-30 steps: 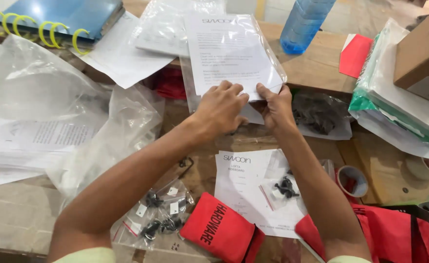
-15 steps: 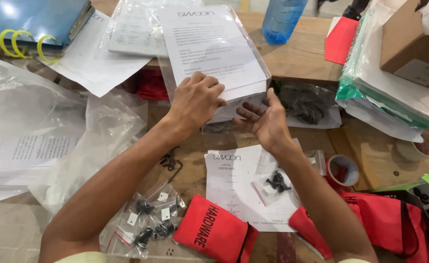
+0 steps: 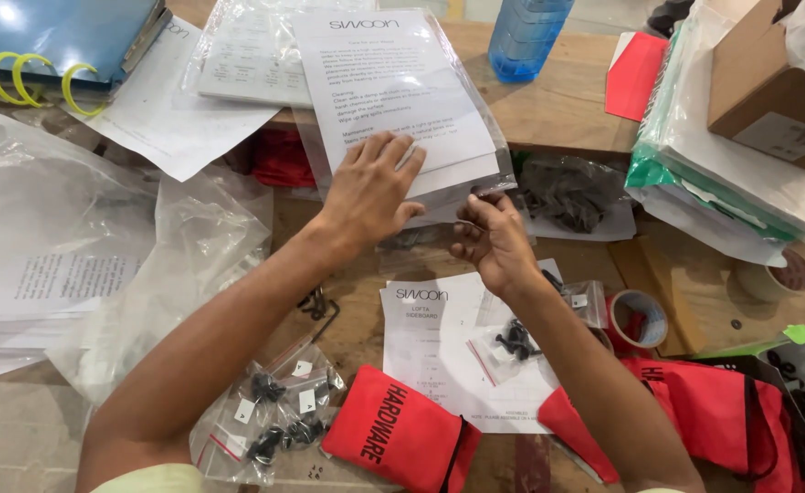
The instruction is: The person organizes printed instruction sheets and places them into red drawstring pouches labeled 'HARDWARE'. They then add small plastic bags containing black hardware components into the pouches and tie the drawstrings to seal them.
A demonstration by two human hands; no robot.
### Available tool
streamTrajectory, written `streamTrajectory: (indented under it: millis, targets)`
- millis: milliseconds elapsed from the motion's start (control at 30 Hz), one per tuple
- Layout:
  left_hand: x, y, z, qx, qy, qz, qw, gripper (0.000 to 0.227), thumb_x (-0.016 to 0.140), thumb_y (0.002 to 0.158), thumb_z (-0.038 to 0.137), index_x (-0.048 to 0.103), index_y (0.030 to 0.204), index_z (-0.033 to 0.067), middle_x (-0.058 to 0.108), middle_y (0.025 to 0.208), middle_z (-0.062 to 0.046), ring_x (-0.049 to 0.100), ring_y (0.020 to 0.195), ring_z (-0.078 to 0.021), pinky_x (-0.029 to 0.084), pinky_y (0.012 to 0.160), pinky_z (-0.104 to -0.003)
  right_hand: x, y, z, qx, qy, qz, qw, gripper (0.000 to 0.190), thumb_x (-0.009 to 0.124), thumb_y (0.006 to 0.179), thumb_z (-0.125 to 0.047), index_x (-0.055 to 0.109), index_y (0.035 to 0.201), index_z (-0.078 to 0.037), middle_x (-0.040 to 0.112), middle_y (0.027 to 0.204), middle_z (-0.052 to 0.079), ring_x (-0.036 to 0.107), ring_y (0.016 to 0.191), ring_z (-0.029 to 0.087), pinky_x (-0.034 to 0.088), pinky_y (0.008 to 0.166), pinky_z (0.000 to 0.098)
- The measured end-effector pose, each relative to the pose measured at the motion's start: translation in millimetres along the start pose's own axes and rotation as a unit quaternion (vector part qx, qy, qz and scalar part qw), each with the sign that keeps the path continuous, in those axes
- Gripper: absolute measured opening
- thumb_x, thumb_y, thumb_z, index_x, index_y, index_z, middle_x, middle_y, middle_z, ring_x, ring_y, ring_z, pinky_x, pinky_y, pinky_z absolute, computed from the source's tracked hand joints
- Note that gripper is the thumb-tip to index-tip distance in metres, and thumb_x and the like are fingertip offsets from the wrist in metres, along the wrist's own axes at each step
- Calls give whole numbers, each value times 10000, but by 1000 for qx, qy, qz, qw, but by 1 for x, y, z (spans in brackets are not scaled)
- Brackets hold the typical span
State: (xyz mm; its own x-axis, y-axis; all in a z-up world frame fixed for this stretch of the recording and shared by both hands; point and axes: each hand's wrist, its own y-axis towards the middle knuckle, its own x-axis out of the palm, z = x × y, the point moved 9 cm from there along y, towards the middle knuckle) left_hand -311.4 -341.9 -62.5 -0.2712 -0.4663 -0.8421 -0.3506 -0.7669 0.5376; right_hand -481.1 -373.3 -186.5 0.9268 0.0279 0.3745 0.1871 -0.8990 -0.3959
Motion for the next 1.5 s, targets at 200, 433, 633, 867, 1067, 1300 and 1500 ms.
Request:
streamTrajectory:
  millis: [200,433,633,867,1067,1300,1500]
  targets:
    - [18,-3,-1,21,57,3,998,386,728,838,125,711,1215,40,710,1164,-111,653,1094,-270,556,919,-412,-15,7,0,-19,7,35,999,104,623,992,-203,558,1062,-162,581,832,-9,560,683,124,474,560,331]
    - [2,4,-20,-54,-130,32,990,97,740,901,157,794,841,103,767,865,-65,725,742,-263,576,639,-417,-11,-15,-7,-66,-25,54,996,135,598,979,-124,545,1099,-96,577,806,21,542,626,123,483,506,329]
    - [-13,12,-33,-134,-182,54,973,182,766,903,248,761,828,82,750,814,-84,722,724,-288,558,633,-437,31,-48,-37,-211,-115,-14,971,108,617,999,-88,613,1071,-8,635,776,76,587,607,151,491,493,315]
    - [-22,14,-22,-66,-143,116,981,191,713,967,192,631,878,43,731,843,-130,718,821,-350,546,684,-476,93,-85,-87,-612,-515,-3,600,224,668,967,18,694,1186,-21,754,1184,153,715,1103,296,596,937,389]
    - [-22,23,-32,-128,-226,46,965,176,680,987,178,626,949,15,737,903,-177,708,810,-397,532,656,-488,119,-53,-85,-606,-664,-30,438,409,685,827,36,685,1235,8,726,1199,166,670,1153,349,550,966,433]
    - [-26,25,-35,-147,-230,29,962,124,657,967,144,652,988,22,742,913,-173,715,828,-396,536,681,-486,120,-31,-78,-587,-716,-36,376,410,672,829,10,688,1238,17,719,1163,152,664,1106,315,560,927,424]
    - [-24,26,-34,-141,-244,41,959,105,640,962,117,658,990,18,736,930,-186,706,837,-410,538,689,-491,134,-47,-78,-616,-733,16,288,409,701,788,-50,718,1192,10,710,1070,132,633,1031,306,550,893,402]
